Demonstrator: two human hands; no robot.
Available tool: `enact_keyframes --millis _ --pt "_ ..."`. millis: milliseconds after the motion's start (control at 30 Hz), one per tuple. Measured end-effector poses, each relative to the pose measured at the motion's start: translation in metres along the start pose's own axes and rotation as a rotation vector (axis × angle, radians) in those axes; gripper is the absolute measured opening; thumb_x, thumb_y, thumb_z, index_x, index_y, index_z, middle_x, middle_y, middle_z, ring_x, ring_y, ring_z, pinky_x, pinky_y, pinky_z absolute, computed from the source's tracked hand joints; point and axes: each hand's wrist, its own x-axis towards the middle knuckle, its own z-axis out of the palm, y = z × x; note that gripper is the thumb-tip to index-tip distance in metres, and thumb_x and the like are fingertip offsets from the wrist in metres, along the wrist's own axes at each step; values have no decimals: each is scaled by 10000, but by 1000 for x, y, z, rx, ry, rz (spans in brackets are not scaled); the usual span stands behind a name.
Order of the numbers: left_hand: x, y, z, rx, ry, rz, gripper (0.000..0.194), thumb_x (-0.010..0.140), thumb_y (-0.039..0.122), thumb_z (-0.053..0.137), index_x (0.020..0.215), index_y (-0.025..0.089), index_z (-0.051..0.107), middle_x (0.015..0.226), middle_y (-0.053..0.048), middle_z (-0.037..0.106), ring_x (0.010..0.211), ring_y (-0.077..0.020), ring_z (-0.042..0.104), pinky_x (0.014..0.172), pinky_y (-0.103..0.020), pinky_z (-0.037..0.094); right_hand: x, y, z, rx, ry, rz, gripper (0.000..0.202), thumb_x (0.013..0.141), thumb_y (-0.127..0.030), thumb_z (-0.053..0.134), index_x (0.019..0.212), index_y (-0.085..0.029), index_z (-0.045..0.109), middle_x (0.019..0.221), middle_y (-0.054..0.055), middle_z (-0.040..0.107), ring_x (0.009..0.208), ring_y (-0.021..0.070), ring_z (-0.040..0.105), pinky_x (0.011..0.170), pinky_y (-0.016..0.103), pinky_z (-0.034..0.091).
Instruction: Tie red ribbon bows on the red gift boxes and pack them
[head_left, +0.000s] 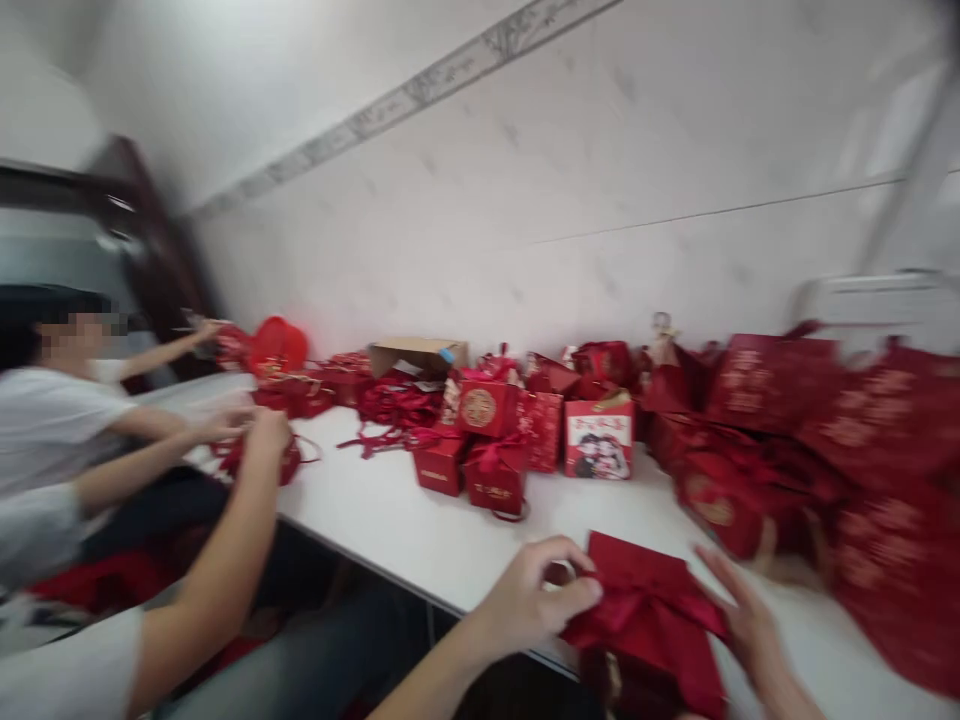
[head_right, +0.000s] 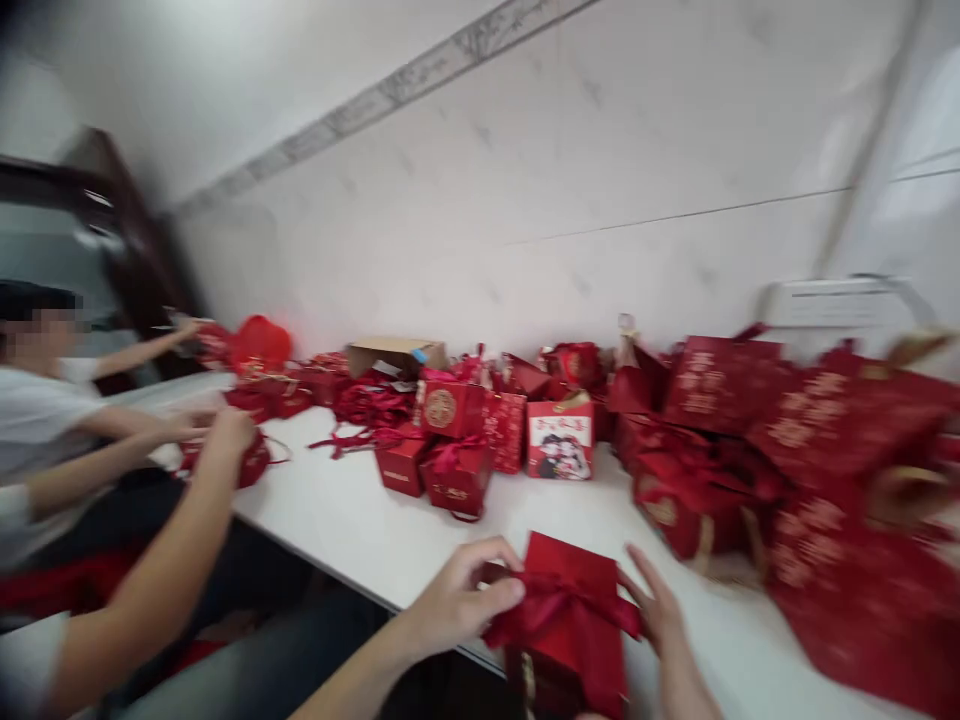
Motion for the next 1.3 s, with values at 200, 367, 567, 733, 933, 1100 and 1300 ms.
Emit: enact_keyframes --millis 200,367,567,733,933,1100,1300 --pt "9 -4 -5 3 -71 50 291 757 422 582 656 150 587 653 12 474 592 -102 444 560 -209 356 6 -46 3 223 -111 264 1309 479 -632 785 1430 -260 -35 1505 181 141 1386 315 231 1115 473 234" --pt "19 -2 -4 35 -34 77 320 738 472 579 660 163 608 682 -9 503 658 -147 489 607 -229 389 12 -43 4 367 -84 256 1334 437 -530 854 1427 -259 1 1454 188 253 1304 315 390 1079 451 311" --pt "24 12 0 -62 4 38 289 739 412 578 608 162 516 678 0 502 654 -122 469 599 -212 394 9 -37 7 340 -38 219 1231 450 -577 829 1401 -254 116 1442 194 290 1314 337 368 1093 482 285" --pt "31 17 0 -167 -101 -143 310 692 407 607 572 172 444 501 67 350 395 -41 279 353 -171 162 7 -40 1 257 -53 221 1162 534 -587 788 1418 -235 122 1421 183 322 1322 321 355 1100 488 275" --pt "33 16 -2 -207 -166 -195 255 725 389 605 666 163 504 612 46 500 356 -10 321 314 -147 123 8 -46 -2 222 -57 207 1112 549 -576 785 1412 -238 171 1444 171 284 1281 322 403 1079 483 317" --pt "30 10 -2 -193 -144 -203 254 701 389 641 780 171 539 582 61 473 364 -16 314 323 -150 172 8 -48 -1 226 -59 218 1120 538 -597 780 1403 -233 169 1444 178 271 1265 316 419 1063 483 347" --pt "27 14 -7 -28 -114 -118 282 770 417 557 642 175 490 526 57 409 445 -58 364 391 -172 246 8 -46 -1 232 -65 195 1105 560 -587 775 1415 -249 162 1452 164 271 1279 311 404 1076 489 331"
